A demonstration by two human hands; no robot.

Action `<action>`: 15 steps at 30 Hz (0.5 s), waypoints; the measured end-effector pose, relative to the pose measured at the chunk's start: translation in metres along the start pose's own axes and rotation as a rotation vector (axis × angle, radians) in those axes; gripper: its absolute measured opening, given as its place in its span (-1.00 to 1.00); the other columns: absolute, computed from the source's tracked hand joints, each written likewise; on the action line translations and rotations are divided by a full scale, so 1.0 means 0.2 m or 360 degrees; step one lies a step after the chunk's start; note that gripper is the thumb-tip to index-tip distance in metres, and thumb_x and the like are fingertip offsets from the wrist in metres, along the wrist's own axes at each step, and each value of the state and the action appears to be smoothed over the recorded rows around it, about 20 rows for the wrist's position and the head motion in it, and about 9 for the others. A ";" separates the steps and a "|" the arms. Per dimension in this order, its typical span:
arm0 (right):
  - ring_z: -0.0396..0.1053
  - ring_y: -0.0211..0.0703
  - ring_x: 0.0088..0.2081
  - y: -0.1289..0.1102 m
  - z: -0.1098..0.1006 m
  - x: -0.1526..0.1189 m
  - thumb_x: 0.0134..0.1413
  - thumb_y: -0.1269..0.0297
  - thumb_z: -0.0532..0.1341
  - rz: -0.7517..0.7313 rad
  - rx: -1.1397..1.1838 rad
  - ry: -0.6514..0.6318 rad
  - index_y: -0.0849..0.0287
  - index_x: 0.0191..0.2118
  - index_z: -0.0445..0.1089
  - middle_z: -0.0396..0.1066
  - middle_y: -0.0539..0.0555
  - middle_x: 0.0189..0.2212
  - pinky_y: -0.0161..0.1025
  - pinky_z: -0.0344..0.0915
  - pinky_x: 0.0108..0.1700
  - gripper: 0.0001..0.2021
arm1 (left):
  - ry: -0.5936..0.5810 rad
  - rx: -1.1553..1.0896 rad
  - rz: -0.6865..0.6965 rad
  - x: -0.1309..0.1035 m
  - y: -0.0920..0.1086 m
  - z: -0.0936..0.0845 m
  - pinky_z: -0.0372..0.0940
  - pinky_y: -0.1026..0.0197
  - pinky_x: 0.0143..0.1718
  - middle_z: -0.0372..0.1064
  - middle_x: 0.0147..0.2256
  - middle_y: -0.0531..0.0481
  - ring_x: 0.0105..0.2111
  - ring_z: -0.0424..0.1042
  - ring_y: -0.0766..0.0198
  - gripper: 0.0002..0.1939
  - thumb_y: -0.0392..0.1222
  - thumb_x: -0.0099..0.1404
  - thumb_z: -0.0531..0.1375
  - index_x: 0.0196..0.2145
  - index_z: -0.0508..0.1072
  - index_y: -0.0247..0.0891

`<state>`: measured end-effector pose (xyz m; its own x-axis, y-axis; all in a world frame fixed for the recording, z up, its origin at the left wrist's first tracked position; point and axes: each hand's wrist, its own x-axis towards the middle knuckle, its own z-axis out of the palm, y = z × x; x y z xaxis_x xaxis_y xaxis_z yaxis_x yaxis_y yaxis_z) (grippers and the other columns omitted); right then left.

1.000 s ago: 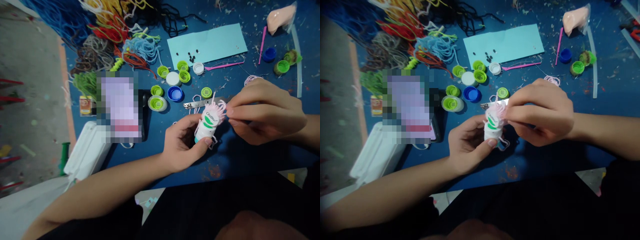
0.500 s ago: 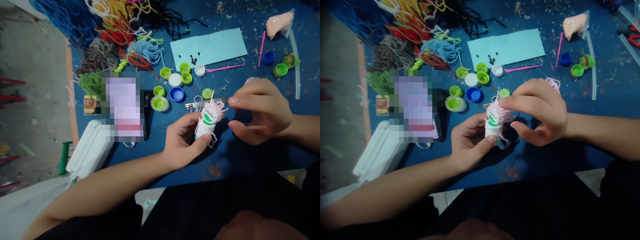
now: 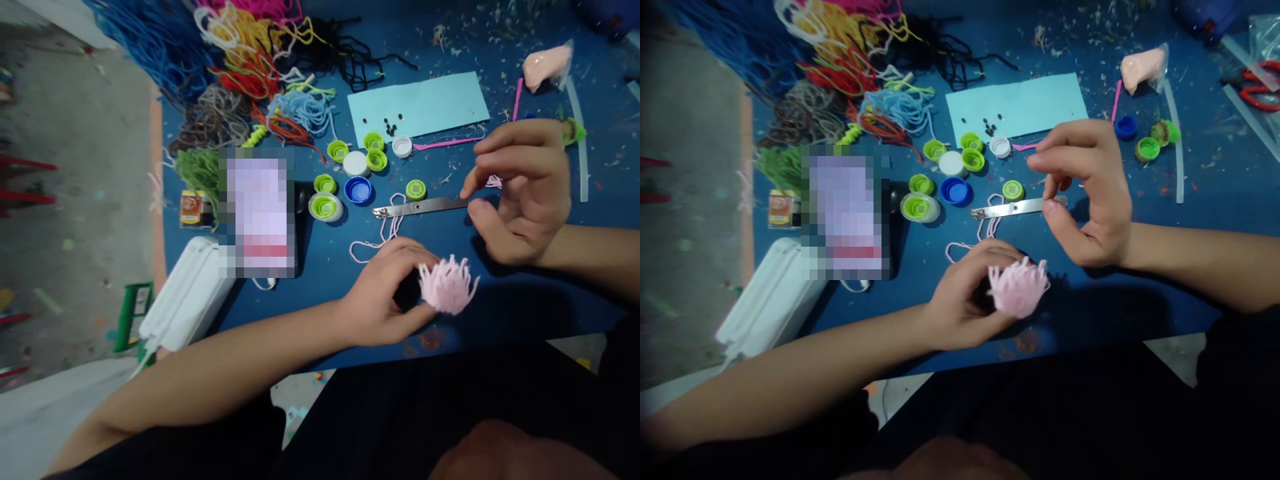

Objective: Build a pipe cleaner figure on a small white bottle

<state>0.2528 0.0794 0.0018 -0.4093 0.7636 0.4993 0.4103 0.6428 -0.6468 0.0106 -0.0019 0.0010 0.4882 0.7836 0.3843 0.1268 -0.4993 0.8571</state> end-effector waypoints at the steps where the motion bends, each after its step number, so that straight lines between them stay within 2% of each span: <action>1: 0.45 -0.04 -0.10 0.00 0.00 0.01 0.36 0.13 0.15 -0.0130 -0.0059 -0.0009 -0.10 0.21 0.30 0.35 0.13 0.17 0.03 0.48 -0.10 -0.64 | -0.0066 0.0095 0.0008 0.00 0.00 0.00 0.49 0.00 -0.01 0.62 -0.11 -0.13 -0.09 0.59 0.07 -0.61 -0.22 0.29 0.40 0.04 0.43 -0.16; 3: 0.47 0.03 -0.06 0.00 0.01 0.04 0.34 0.28 0.16 -0.0295 -0.0243 -0.0139 0.00 0.16 0.40 0.49 0.14 0.01 0.04 0.40 -0.07 -0.68 | -0.0165 0.0236 -0.0030 0.00 0.01 0.01 0.45 0.02 -0.03 0.61 -0.12 -0.10 -0.12 0.58 0.09 -0.68 -0.20 0.33 0.36 0.00 0.41 -0.17; 5: 0.46 0.13 0.00 0.00 0.02 0.05 0.35 0.28 0.15 -0.0242 -0.0473 -0.0371 0.09 0.14 0.47 0.55 0.18 -0.05 0.09 0.30 0.02 -0.68 | -0.0195 0.0304 -0.0094 -0.01 0.01 0.02 0.42 0.04 -0.06 0.60 -0.15 -0.08 -0.14 0.56 0.10 -0.73 -0.18 0.35 0.34 -0.05 0.40 -0.17; 7: 0.44 0.20 0.04 0.00 0.03 0.05 0.35 0.23 0.17 -0.0145 -0.0612 -0.0508 0.15 0.16 0.48 0.57 0.22 -0.05 0.09 0.21 0.05 -0.66 | -0.0191 0.0330 -0.0146 -0.01 0.01 0.03 0.39 0.05 -0.08 0.58 -0.17 -0.06 -0.16 0.54 0.11 -0.74 -0.15 0.36 0.34 -0.07 0.39 -0.18; 9: 0.42 0.20 0.01 0.00 0.04 0.05 0.36 0.21 0.19 -0.0071 -0.0637 -0.0577 0.16 0.18 0.46 0.58 0.22 -0.08 0.05 0.17 0.04 -0.64 | -0.0191 0.0342 -0.0150 -0.01 0.00 0.03 0.37 0.03 -0.06 0.58 -0.16 -0.07 -0.15 0.53 0.10 -0.70 -0.09 0.35 0.37 -0.06 0.40 -0.17; 12: 0.41 0.14 -0.09 0.02 0.05 0.06 0.36 0.21 0.20 -0.0011 -0.0578 -0.0605 0.15 0.17 0.45 0.57 0.18 -0.18 -0.03 0.15 -0.03 -0.66 | -0.0151 0.0468 -0.0065 0.00 -0.03 0.00 0.32 -0.03 -0.09 0.55 -0.15 -0.13 -0.15 0.48 0.01 -0.50 0.15 0.24 0.47 -0.09 0.39 -0.17; 14: 0.39 0.12 -0.14 0.02 0.05 0.05 0.34 0.23 0.21 0.0018 -0.0569 -0.0608 0.17 0.17 0.44 0.55 0.19 -0.20 -0.07 0.14 -0.08 -0.65 | -0.0037 0.0601 0.0073 0.02 -0.07 -0.04 0.27 -0.06 -0.17 0.49 -0.20 -0.13 -0.20 0.42 -0.02 -0.44 0.25 0.15 0.48 -0.17 0.36 -0.14; 15: 0.38 0.12 -0.14 0.03 0.05 0.05 0.33 0.26 0.20 0.0023 -0.0585 -0.0610 0.19 0.16 0.44 0.54 0.21 -0.19 -0.07 0.14 -0.11 -0.66 | 0.0039 0.0636 0.0172 0.02 -0.09 -0.06 0.23 -0.07 -0.21 0.46 -0.24 -0.12 -0.24 0.39 -0.01 -0.48 0.24 0.15 0.45 -0.21 0.34 -0.13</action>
<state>0.2423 0.0901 -0.0021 -0.6417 0.7401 0.2011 0.6484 0.6636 -0.3732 0.0000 0.0157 -0.0087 0.4968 0.7248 0.4773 0.4032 -0.6798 0.6126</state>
